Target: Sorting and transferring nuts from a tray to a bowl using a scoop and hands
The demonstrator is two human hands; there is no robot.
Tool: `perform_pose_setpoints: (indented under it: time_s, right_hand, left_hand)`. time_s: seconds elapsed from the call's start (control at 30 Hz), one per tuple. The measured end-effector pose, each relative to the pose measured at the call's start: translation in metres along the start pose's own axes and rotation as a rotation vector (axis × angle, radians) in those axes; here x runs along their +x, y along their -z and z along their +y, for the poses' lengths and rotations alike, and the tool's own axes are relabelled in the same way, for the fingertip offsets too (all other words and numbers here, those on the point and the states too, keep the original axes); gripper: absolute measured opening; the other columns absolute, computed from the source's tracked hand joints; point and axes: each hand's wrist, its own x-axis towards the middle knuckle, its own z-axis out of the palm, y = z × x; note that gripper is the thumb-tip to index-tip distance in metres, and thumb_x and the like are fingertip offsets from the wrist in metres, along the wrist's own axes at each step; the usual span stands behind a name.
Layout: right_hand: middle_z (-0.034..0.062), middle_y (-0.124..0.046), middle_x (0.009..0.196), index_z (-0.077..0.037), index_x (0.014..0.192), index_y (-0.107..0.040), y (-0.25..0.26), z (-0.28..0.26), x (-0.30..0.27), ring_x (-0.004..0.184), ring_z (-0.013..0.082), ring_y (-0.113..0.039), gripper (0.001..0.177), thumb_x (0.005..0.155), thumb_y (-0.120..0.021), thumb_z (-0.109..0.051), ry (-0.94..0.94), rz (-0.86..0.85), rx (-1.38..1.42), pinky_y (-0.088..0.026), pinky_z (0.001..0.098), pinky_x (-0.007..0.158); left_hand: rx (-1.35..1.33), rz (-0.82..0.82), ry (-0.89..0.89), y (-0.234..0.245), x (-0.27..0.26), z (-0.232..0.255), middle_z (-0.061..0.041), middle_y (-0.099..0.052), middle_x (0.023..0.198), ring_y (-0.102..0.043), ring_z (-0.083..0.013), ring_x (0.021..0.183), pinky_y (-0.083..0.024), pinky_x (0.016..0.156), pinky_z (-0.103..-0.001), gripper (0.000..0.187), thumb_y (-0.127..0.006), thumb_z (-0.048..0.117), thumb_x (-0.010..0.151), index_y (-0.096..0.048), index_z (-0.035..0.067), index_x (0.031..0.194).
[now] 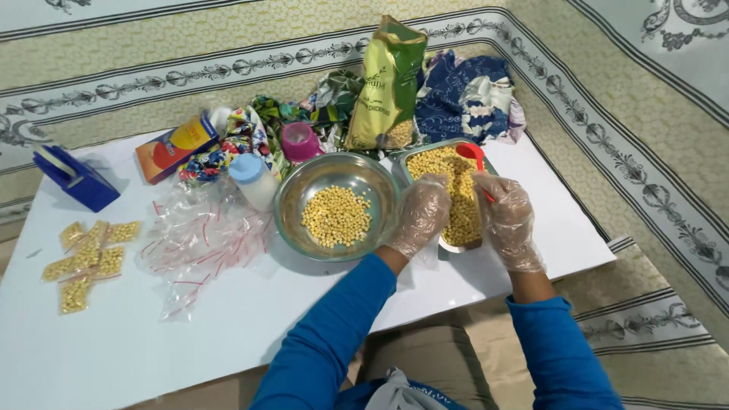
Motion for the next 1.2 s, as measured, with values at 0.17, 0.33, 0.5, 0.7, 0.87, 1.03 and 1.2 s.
perform_pose_setpoints:
  time_s: [0.17, 0.33, 0.5, 0.7, 0.87, 1.03, 1.2]
  right_hand:
    - [0.0054, -0.072, 0.104, -0.017, 0.111, -0.081, -0.009, 0.010, -0.011, 0.103, 0.0282, -0.071, 0.020, 0.094, -0.077, -0.008, -0.072, -0.023, -0.019, -0.061, 0.0382, 0.086]
    - [0.0056, -0.072, 0.104, -0.016, 0.112, -0.080, -0.015, 0.031, -0.016, 0.106, 0.0281, -0.070, 0.025, 0.088, -0.080, -0.010, 0.050, -0.110, -0.153, -0.061, 0.0396, 0.091]
    - [0.0081, -0.071, 0.115, -0.023, 0.118, -0.073, -0.002, 0.024, -0.013, 0.114, 0.0333, -0.067, 0.027, 0.092, -0.073, -0.029, 0.065, -0.346, -0.259, -0.060, 0.0460, 0.091]
    - [0.0074, -0.076, 0.102, -0.019, 0.103, -0.078, 0.009, 0.009, 0.003, 0.100, 0.0339, -0.073, 0.026, 0.086, -0.076, -0.038, 0.079, -0.356, -0.181, -0.062, 0.0445, 0.083]
    - [0.0077, -0.076, 0.105, -0.022, 0.110, -0.079, 0.000, 0.019, -0.005, 0.104, 0.0324, -0.073, 0.035, 0.089, -0.070, -0.048, -0.042, -0.466, -0.216, -0.062, 0.0440, 0.088]
    - [0.0176, -0.076, 0.095, -0.010, 0.104, -0.079, 0.006, 0.001, 0.011, 0.098, 0.0388, -0.074, 0.037, 0.093, -0.071, -0.044, -0.010, -0.476, -0.228, -0.063, 0.0484, 0.085]
    - [0.0091, -0.077, 0.100, -0.015, 0.110, -0.079, 0.001, -0.005, 0.012, 0.099, 0.0309, -0.074, 0.020, 0.094, -0.073, -0.024, -0.044, -0.305, -0.085, -0.061, 0.0420, 0.086]
  left_hand:
    - [-0.011, -0.061, 0.090, 0.006, 0.026, 0.013, -0.005, -0.059, 0.060, -0.064, -0.0216, 0.053, -0.050, 0.037, -0.037, 0.021, -0.055, 0.024, 0.095, -0.063, 0.009, 0.083]
    - [-0.011, -0.140, 0.221, 0.039, 0.042, 0.026, -0.009, -0.053, 0.060, -0.057, -0.0247, 0.046, -0.044, 0.028, -0.039, 0.026, -0.044, 0.020, 0.102, -0.058, 0.002, 0.088]
    - [-0.522, -0.212, 0.466, 0.066, 0.038, 0.034, -0.013, -0.065, 0.102, -0.062, -0.0368, 0.121, -0.056, 0.100, -0.048, 0.012, -0.057, 0.021, 0.097, -0.063, 0.011, 0.100]
    - [-0.360, -0.226, 0.277, 0.058, 0.033, 0.027, -0.023, -0.071, 0.109, -0.062, -0.0408, 0.126, -0.049, 0.110, -0.052, 0.016, -0.069, 0.008, 0.084, -0.074, -0.003, 0.094]
    - [-0.408, -0.193, 0.377, 0.062, 0.032, 0.031, -0.021, -0.073, 0.087, -0.069, -0.0386, 0.110, -0.053, 0.101, -0.053, 0.026, -0.055, 0.019, 0.095, -0.074, 0.003, 0.087]
    - [-0.149, -0.038, 0.195, 0.097, 0.030, 0.025, -0.017, -0.074, 0.076, -0.074, -0.0271, 0.109, -0.053, 0.104, -0.040, 0.030, -0.053, 0.018, 0.098, -0.076, 0.004, 0.085]
    - [-0.353, 0.175, 0.413, 0.160, 0.032, 0.027, -0.010, -0.067, 0.064, -0.074, -0.0315, 0.072, -0.060, 0.058, -0.042, 0.040, -0.052, 0.034, 0.102, -0.069, 0.008, 0.077]
